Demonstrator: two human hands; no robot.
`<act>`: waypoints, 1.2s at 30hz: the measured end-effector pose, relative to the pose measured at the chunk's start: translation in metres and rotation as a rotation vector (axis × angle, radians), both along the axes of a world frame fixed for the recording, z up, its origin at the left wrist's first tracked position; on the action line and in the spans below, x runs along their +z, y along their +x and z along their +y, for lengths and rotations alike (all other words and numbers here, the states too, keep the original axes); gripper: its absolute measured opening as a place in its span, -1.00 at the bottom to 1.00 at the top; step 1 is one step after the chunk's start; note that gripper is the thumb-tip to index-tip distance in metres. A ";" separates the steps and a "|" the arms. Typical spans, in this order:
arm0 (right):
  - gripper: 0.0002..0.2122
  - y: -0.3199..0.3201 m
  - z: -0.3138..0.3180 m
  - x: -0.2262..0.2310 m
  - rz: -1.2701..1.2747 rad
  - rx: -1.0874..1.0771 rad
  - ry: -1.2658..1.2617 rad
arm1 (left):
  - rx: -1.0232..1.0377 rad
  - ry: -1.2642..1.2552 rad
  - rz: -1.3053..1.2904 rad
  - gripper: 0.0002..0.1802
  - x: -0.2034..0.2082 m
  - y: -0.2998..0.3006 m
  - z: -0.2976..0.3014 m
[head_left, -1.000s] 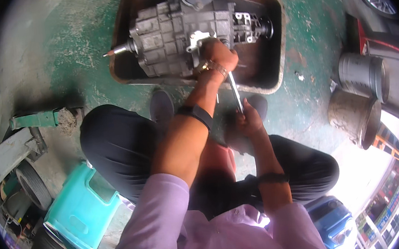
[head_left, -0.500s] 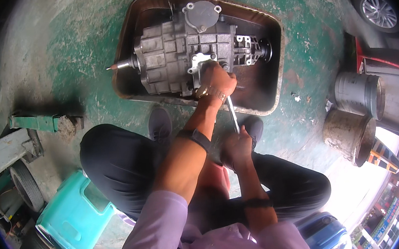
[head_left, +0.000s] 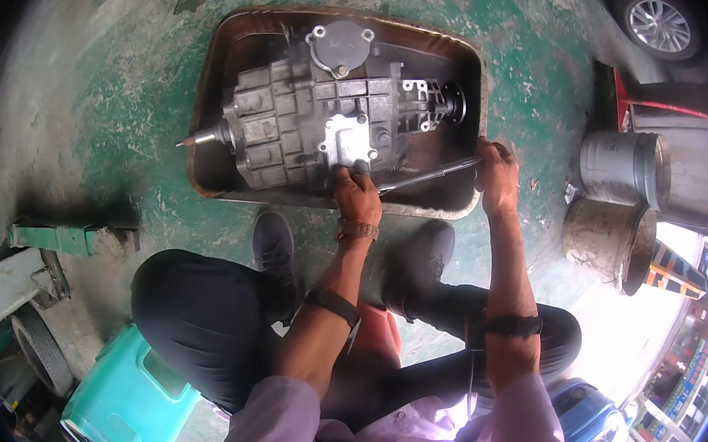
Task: The person sits on a small stool and uses a socket wrench to tighten bolts on a transmission casing placed in a metal tray. The person repeatedly adjusts the wrench and repositions hands to secure the bolts on the transmission.
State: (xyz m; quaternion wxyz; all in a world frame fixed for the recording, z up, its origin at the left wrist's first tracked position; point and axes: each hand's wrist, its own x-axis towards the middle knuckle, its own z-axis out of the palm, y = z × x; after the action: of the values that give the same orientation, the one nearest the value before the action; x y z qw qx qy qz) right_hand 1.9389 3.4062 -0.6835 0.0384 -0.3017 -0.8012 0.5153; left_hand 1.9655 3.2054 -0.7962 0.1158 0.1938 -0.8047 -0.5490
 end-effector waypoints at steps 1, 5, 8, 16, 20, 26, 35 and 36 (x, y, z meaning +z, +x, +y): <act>-0.72 -0.004 -0.001 0.001 0.071 0.127 0.089 | -0.025 -0.066 0.020 -0.78 -0.002 -0.001 -0.002; -0.70 0.023 0.003 -0.017 0.030 0.000 0.049 | -0.089 -0.064 0.112 -0.76 0.002 -0.008 -0.011; -0.65 0.077 0.006 -0.039 0.025 0.218 0.264 | -0.106 0.080 0.046 -0.75 0.019 -0.008 -0.013; -0.73 0.129 -0.029 -0.089 -0.024 -0.603 -1.028 | -0.190 0.044 0.000 -0.71 0.042 -0.024 -0.012; -0.85 0.140 -0.036 -0.107 -0.002 -0.692 -1.206 | -0.289 -0.067 -0.125 -0.71 0.037 -0.023 -0.010; -0.83 0.161 -0.056 -0.121 0.174 -0.191 -0.306 | -0.279 0.196 -0.145 -0.79 0.031 -0.018 -0.011; -0.80 0.165 -0.065 -0.099 0.095 -0.607 -1.262 | -0.346 0.309 -0.049 -0.80 0.045 -0.007 -0.016; -0.80 0.165 -0.066 -0.099 0.083 -0.595 -1.256 | -0.360 0.266 -0.028 -0.78 0.044 -0.008 -0.016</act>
State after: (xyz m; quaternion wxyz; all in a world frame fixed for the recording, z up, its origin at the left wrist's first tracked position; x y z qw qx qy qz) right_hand 2.1036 3.3401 -0.7824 0.0268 -0.4534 -0.2326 0.8600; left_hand 1.9578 3.1895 -0.7517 -0.0218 0.0683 -0.7482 -0.6596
